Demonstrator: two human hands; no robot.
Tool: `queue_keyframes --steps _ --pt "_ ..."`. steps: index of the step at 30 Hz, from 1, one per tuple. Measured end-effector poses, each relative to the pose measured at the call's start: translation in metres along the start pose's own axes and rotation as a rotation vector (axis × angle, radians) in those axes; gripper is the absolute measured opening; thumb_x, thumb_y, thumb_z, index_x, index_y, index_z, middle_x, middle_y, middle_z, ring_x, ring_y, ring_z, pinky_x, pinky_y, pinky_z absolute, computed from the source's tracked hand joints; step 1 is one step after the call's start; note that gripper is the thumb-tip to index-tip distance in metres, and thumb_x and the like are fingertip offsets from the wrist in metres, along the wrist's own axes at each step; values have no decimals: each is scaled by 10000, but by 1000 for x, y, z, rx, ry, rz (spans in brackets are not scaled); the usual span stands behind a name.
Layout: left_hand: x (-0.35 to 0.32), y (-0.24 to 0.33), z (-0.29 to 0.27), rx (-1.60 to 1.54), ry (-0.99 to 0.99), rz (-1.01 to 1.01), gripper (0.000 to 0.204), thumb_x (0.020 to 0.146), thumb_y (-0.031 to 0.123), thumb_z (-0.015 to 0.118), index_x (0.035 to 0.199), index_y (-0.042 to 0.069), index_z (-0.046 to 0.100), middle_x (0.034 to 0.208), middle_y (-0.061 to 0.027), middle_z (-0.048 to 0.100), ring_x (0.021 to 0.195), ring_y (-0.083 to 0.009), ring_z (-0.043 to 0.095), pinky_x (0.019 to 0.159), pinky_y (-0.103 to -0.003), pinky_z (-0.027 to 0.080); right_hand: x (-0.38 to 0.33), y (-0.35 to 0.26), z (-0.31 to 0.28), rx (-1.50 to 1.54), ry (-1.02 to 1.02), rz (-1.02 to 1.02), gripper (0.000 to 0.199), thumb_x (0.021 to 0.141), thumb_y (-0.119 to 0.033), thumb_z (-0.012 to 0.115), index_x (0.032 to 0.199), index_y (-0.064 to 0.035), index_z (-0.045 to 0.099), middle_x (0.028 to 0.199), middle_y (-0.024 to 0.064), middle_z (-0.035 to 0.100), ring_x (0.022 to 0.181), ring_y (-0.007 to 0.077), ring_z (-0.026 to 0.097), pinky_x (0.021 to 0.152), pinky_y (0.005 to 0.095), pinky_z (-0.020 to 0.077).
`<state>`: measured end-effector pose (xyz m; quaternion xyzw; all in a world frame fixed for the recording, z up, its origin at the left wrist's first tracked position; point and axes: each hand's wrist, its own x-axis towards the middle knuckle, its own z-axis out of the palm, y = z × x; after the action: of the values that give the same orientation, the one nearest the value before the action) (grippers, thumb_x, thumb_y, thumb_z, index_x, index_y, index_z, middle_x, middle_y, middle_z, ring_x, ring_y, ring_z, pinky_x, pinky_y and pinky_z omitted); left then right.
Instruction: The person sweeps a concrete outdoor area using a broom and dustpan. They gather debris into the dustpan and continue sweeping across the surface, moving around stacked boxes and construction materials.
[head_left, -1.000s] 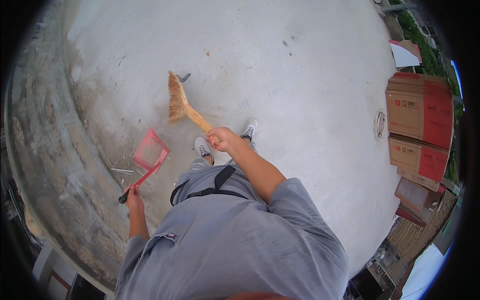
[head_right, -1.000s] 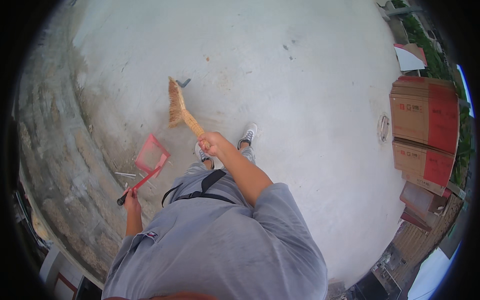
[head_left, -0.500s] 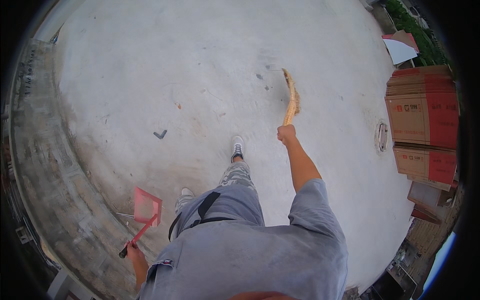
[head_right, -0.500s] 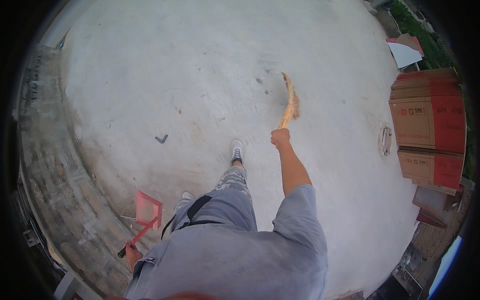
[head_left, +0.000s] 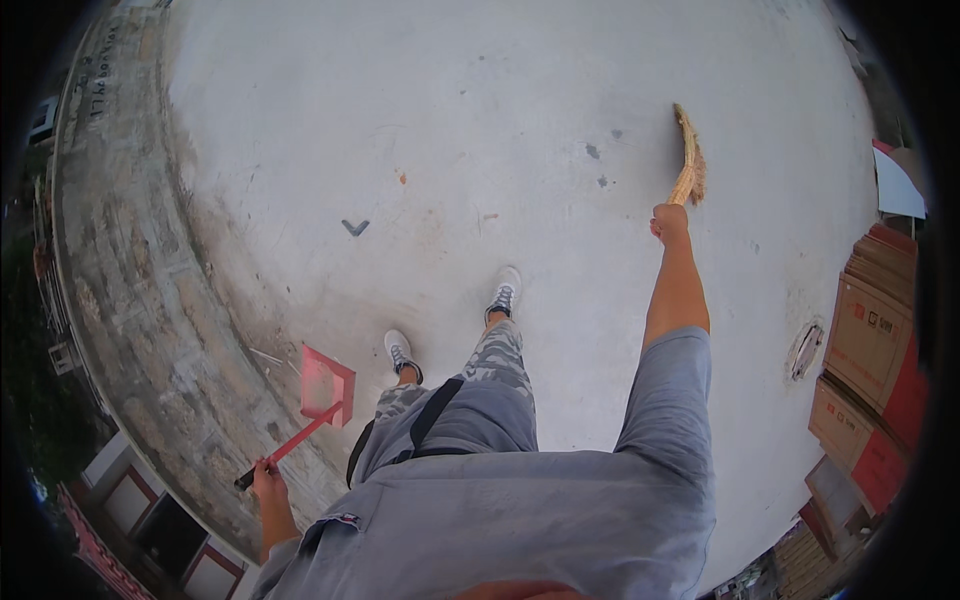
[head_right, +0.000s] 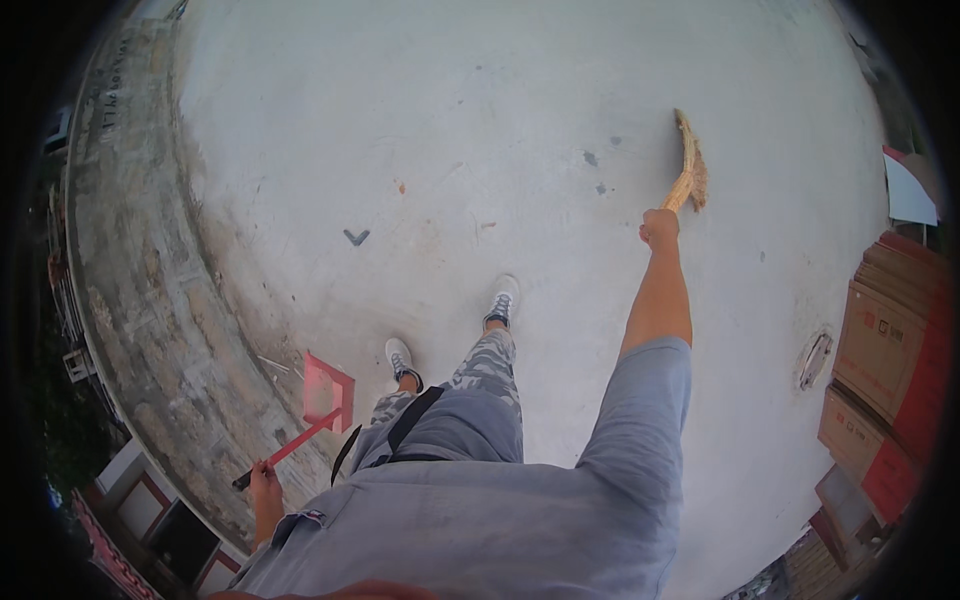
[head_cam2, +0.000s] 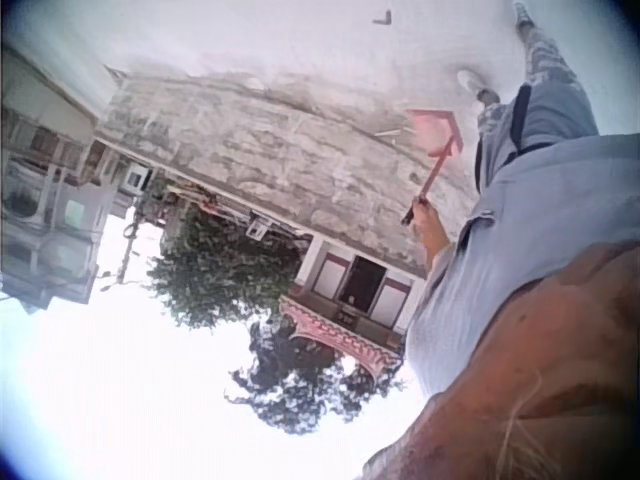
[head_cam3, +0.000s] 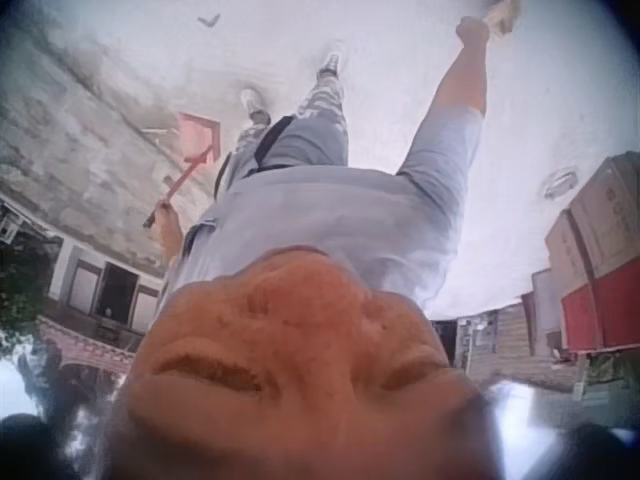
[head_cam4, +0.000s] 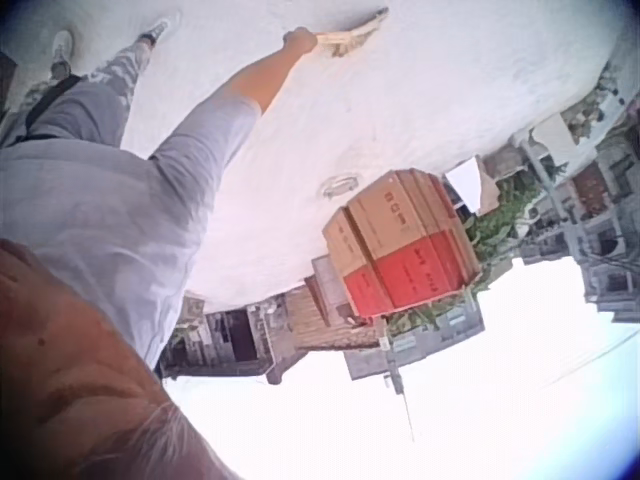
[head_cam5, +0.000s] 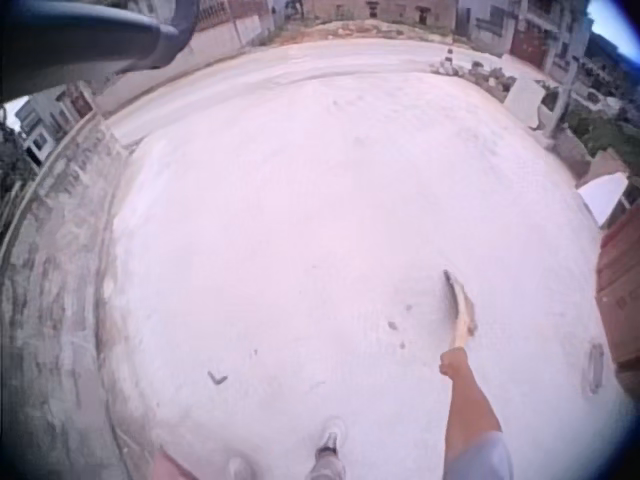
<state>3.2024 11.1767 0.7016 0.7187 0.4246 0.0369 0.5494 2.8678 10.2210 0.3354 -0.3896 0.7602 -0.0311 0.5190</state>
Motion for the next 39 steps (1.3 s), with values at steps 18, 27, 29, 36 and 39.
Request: queue_keyframes --steps 18,27,29,36,39 --pt "39 -115 -49 -167 -18 -197 160 832 -121 484 981 -82 528 1041 -147 516 867 -266 582 766 -290 588 -430 41 381 -52 -1024 287 94 789 3 604 843 39 535 682 104 556 477 156 500 371 275 386" --pt "92 -164 -84 -271 53 -343 161 813 -124 508 957 -54 531 1045 -154 530 870 -253 589 801 -299 575 -443 94 243 -58 -563 288 92 852 -46 575 857 -15 489 615 48 484 450 127 443 357 239 371" --pt "98 -174 -91 -300 58 -338 162 812 -123 510 948 -38 533 1028 -146 540 858 -252 598 800 -295 570 -418 111 234 -22 -472 351 71 853 -41 567 852 -23 498 634 57 499 468 139 471 369 220 396" --pt "112 -184 -115 -279 54 -392 184 831 -92 522 998 -16 544 1061 -137 547 869 -235 606 816 -288 555 -415 153 358 63 -334 504 96 824 8 553 800 -37 471 666 63 513 534 146 533 440 208 501" --pt "113 -181 -129 -293 70 -344 191 837 -83 530 1015 -19 551 1079 -138 530 925 -225 584 824 -285 555 -504 181 465 -68 -535 501 112 815 -5 566 818 -71 477 678 65 516 562 167 553 484 258 514"
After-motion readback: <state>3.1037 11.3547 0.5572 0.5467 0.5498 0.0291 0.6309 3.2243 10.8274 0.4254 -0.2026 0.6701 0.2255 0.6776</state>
